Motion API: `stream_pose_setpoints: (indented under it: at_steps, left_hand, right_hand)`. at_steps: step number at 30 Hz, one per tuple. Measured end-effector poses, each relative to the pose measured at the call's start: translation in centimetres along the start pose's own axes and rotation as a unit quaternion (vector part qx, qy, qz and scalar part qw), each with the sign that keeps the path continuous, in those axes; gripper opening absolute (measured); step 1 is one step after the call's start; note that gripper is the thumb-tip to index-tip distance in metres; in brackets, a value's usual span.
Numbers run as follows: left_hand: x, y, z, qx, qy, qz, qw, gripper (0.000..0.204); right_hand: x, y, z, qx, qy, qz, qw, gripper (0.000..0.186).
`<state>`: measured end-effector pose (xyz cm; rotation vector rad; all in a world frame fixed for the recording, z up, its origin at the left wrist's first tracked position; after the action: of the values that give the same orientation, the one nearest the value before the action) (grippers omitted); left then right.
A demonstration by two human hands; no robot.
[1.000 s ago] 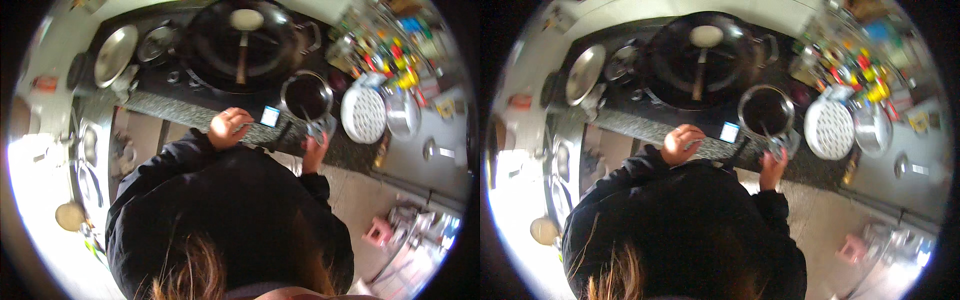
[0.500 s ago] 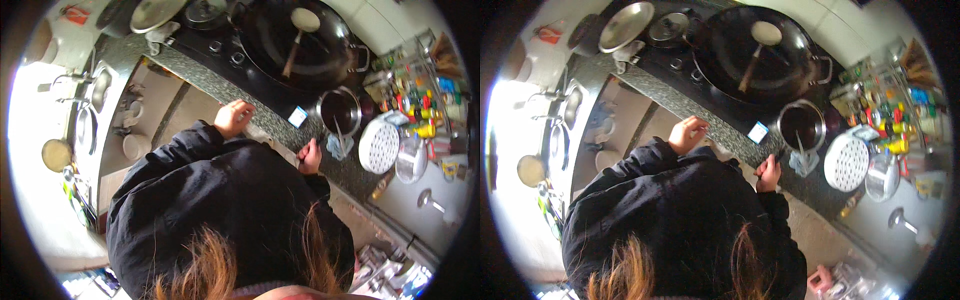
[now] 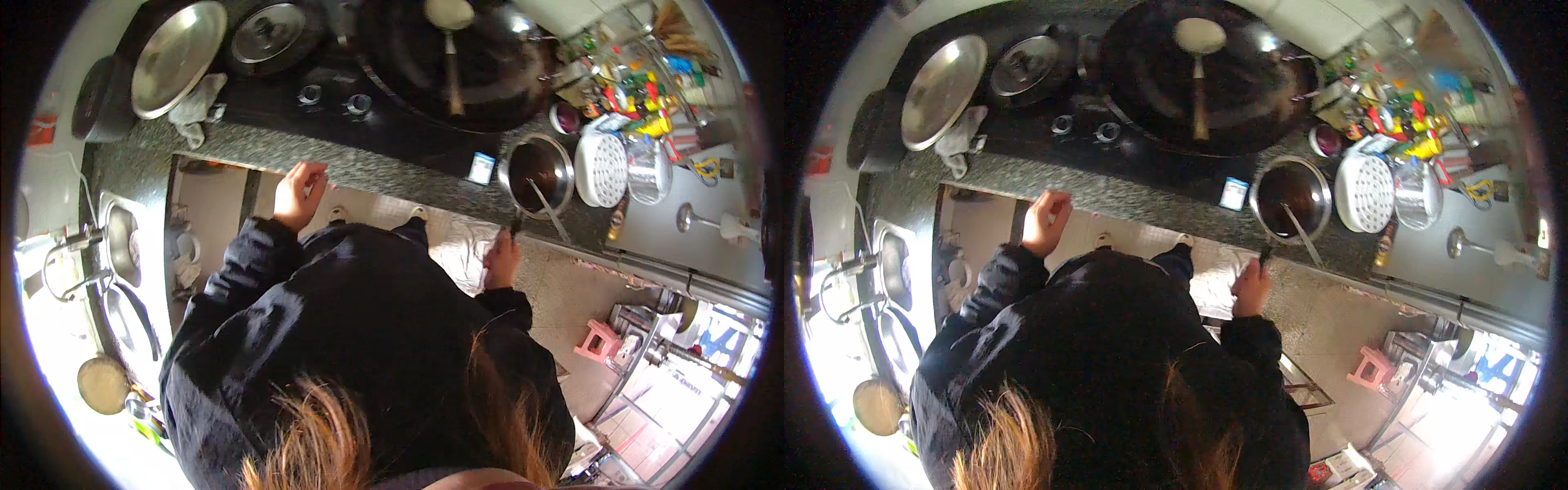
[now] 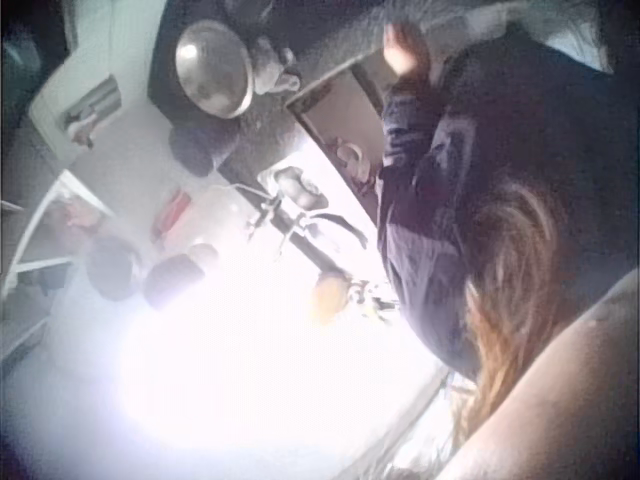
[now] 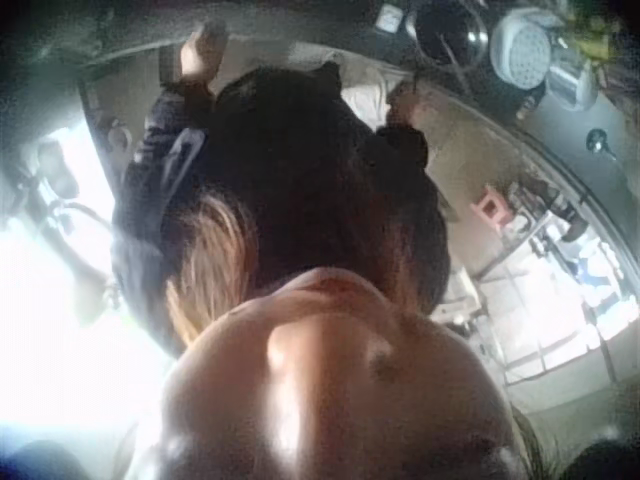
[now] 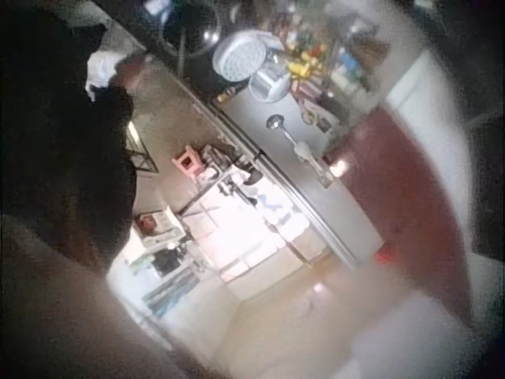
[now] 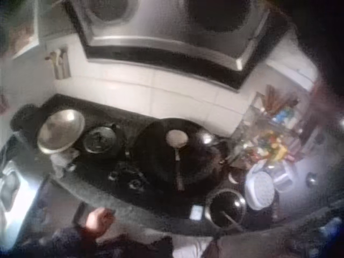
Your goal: The person stands at a gas stove and uses a ladle to stir and transfer liquid between a wok and a small pot. They then move to the sink and scrub a metal lid with a sponge under running water.
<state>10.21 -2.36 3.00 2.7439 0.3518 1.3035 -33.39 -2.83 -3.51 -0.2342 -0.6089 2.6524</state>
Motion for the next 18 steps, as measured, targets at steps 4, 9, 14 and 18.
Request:
stream_pose_setpoints:
  at_steps: [4, 9, 14, 18]
  left_hand:
    - [4.6, 3.9, 7.2, 0.003, 0.089, -0.047, 0.995, 0.023]
    - [9.7, 14.5, 14.2, -0.025, 0.207, -0.184, 0.961, 0.039]
    - [8.6, 24.3, 19.3, 0.049, 0.243, -0.145, 0.958, 0.049]
    - [6.2, 30.0, 21.7, 0.079, 0.314, -0.069, 0.944, 0.054]
  right_hand:
    - [-0.4, -5.5, -1.4, -0.023, 0.001, 0.006, 1.0, 0.032]
    - [-1.2, -10.6, -3.5, -0.085, -0.007, 0.058, 0.995, 0.033]
    - [-2.8, -12.9, -5.4, -0.069, -0.136, 0.148, 0.977, 0.022]
    - [-5.4, -13.7, -6.5, -0.16, -0.117, 0.147, 0.969, 0.018]
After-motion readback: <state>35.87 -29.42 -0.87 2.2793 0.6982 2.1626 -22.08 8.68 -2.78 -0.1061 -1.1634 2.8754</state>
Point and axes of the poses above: each hand's wrist, its own y-axis towards the middle knuckle, its own x-axis out of the back of the hand, z = x × y, the point moved 5 cm from there along y, towards the middle knuckle, and after that the axes turned 14 degrees about y, right-handed, at the moved point
